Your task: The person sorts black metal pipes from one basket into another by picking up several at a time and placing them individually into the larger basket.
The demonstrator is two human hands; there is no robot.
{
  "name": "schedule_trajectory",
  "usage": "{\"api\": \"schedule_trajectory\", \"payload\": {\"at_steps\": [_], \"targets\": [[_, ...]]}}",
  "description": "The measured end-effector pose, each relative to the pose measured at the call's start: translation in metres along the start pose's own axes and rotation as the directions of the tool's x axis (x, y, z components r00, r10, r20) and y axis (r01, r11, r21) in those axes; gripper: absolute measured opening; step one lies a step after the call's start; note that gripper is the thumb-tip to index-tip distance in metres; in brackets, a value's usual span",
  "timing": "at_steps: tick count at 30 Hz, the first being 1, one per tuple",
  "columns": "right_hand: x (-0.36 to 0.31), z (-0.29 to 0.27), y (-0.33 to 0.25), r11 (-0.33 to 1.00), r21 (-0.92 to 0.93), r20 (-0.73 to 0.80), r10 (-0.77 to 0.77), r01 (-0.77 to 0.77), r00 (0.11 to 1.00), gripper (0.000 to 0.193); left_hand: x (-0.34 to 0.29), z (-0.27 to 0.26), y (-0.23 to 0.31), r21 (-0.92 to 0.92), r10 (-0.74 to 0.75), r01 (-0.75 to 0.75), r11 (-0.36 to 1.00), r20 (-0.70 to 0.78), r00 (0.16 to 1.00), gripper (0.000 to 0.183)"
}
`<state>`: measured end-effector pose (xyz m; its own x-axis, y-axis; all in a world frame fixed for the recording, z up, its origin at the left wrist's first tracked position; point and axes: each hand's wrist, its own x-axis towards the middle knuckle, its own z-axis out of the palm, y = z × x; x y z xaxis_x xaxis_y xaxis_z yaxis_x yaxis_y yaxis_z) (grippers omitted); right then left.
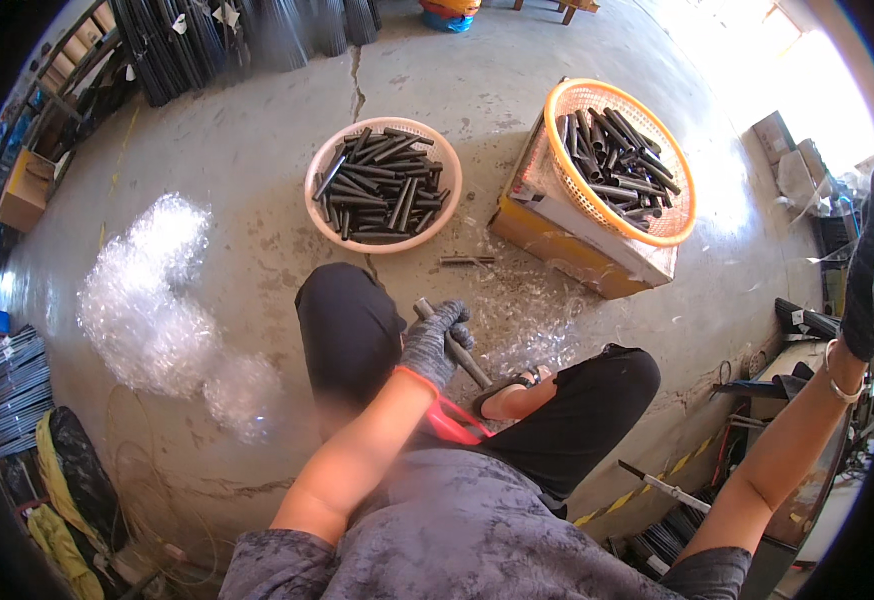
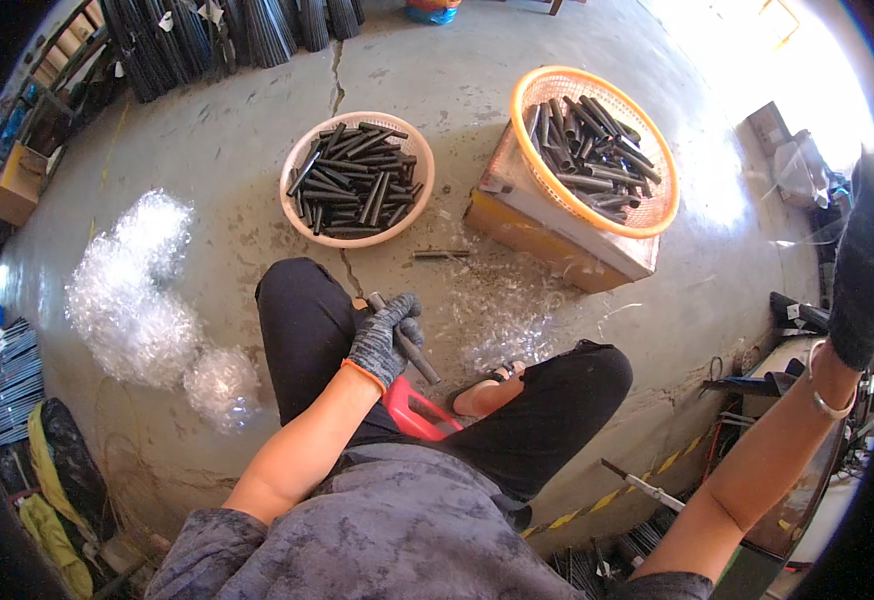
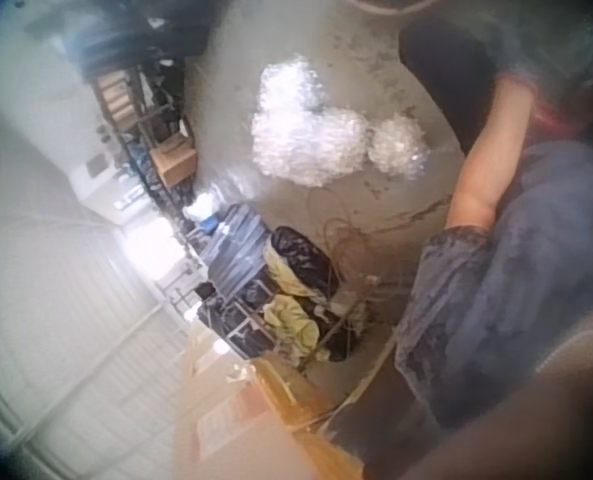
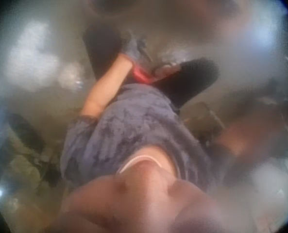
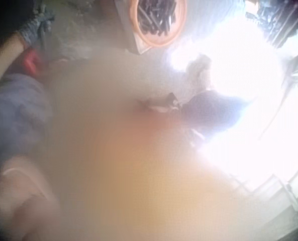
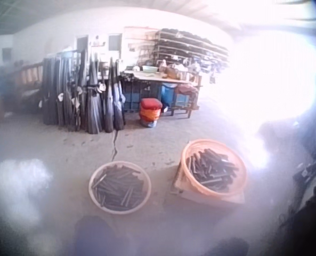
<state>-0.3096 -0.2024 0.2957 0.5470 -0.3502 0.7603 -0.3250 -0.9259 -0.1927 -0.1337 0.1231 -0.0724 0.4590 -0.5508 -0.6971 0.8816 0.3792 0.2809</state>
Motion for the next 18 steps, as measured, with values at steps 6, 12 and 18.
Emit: {"api": "schedule_trajectory", "payload": {"at_steps": [6,12,18], "targets": [[-0.074,0.024,0.141,0.918,-0.32,0.102,0.28,-0.235,0.954,0.028,-0.01,0.028,0.06,-0.365,0.32,-0.253,0.896,0.135,0.938,0.014],[-0.292,0.037,0.294,0.653,-0.44,0.898,0.315,0.617,0.307,0.029,-0.005,0.053,0.201,-0.448,0.685,-0.584,0.677,0.092,0.723,0.012],[-0.237,0.141,0.153,0.515,-0.791,0.61,0.708,-0.332,-0.356,0.044,0.012,0.102,0.175,0.427,0.493,-0.629,0.65,0.393,0.776,0.017]]}}
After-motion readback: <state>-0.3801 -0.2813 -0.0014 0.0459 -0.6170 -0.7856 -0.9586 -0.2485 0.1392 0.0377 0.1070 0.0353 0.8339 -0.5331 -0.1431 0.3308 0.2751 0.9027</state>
